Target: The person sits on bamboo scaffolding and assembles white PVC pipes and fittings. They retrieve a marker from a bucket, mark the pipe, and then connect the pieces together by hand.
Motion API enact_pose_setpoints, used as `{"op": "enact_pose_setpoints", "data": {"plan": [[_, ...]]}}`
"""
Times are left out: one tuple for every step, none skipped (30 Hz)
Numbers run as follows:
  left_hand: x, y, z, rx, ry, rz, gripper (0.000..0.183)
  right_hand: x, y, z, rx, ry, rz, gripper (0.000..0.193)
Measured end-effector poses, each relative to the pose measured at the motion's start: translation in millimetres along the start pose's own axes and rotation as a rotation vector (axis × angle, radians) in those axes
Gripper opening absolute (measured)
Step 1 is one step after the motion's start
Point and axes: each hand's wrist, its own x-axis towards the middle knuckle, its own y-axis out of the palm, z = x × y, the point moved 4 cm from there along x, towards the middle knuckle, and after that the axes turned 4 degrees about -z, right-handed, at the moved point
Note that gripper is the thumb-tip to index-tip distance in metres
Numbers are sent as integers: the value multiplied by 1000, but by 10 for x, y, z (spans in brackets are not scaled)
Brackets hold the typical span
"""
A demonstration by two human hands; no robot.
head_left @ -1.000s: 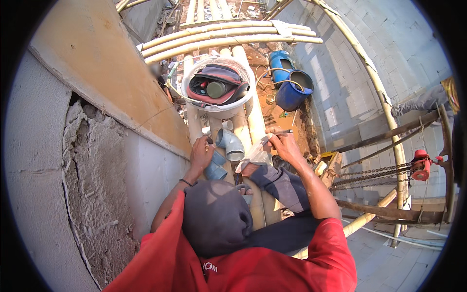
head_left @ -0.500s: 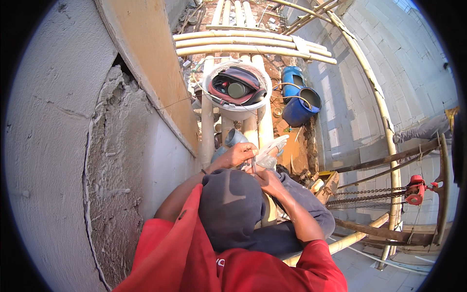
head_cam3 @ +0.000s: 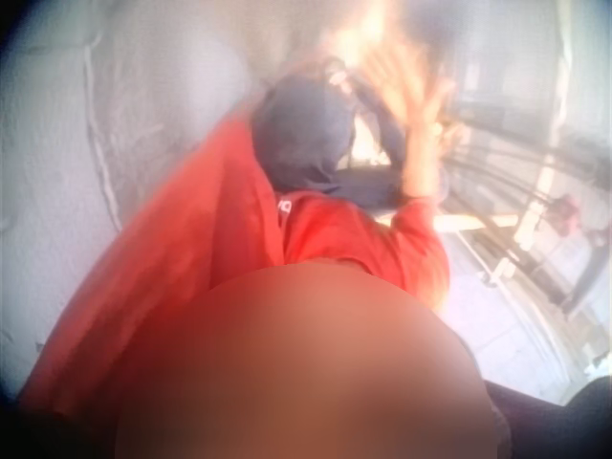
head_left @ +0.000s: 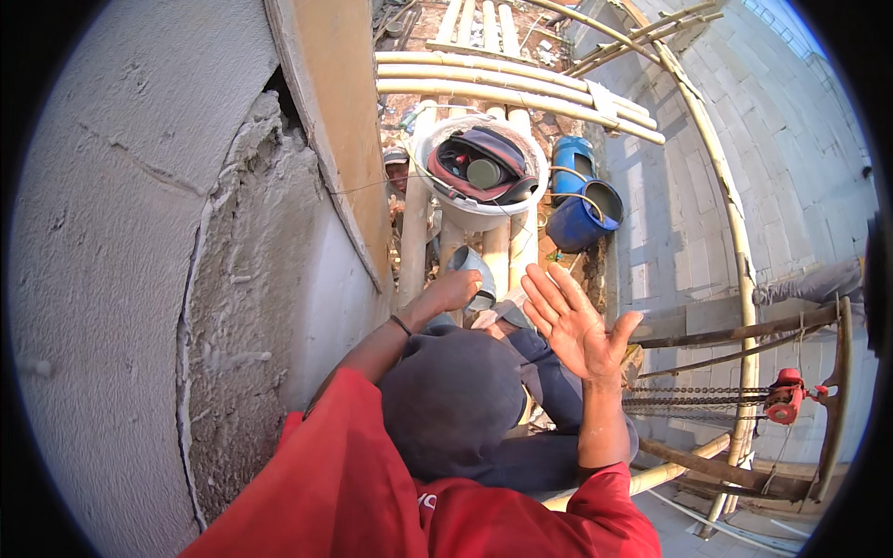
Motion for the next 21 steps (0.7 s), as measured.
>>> {"op": "enact_pose_setpoints", "data": {"plan": [[7,-114,68,49,-35,-14,25,-13,175,253,-21,-21,71,120],[37,-196,112,93,-64,-20,26,-60,351,481,-47,-44,132,121],[92,-269,94,122,-60,-12,26,-159,471,676,-73,-71,160,122],[128,-372,40,142,-48,-9,27,-267,636,829,-111,-94,189,122],[160,-448,-1,164,-40,-7,27,-324,740,913,-145,-117,221,123],[190,-500,-55,162,-28,-16,25,-323,793,939,-183,-109,225,123],[201,-531,-89,160,-21,-26,24,-312,843,936,-215,-98,230,124],[196,-544,-124,158,-15,-35,23,-290,880,905,-247,-87,236,124],[208,-496,-205,159,38,-19,22,-130,843,768,-214,-60,237,127],[214,-460,-300,167,84,-10,21,109,774,568,-196,-1,230,128],[212,-435,-418,169,139,8,20,371,693,346,-183,56,211,130],[129,-418,-766,279,266,22,20,597,593,137,-178,156,119,133],[46,-395,-1195,385,414,26,20,811,362,-118,-226,150,55,132],[-43,-282,-1186,270,438,-8,21,1112,362,-308,-280,185,84,131],[-129,-119,-1137,145,457,-38,21,1318,294,-470,-154,217,52,129],[-65,-164,-1098,53,491,-96,22,1555,315,-371,-250,99,70,128],[-9,-209,-1063,-37,526,-154,22,1516,339,-325,-215,80,78,127],[-10,-187,-1020,-47,509,-161,23,1391,364,-270,-181,60,87,127],[101,-308,-1001,-38,512,-187,25,1333,402,-177,-230,32,70,126],[74,-272,-981,34,448,-154,27,1234,357,-144,-234,13,24,123],[107,-252,-923,91,313,-54,28,1157,277,-103,-296,7,-29,117]]}}
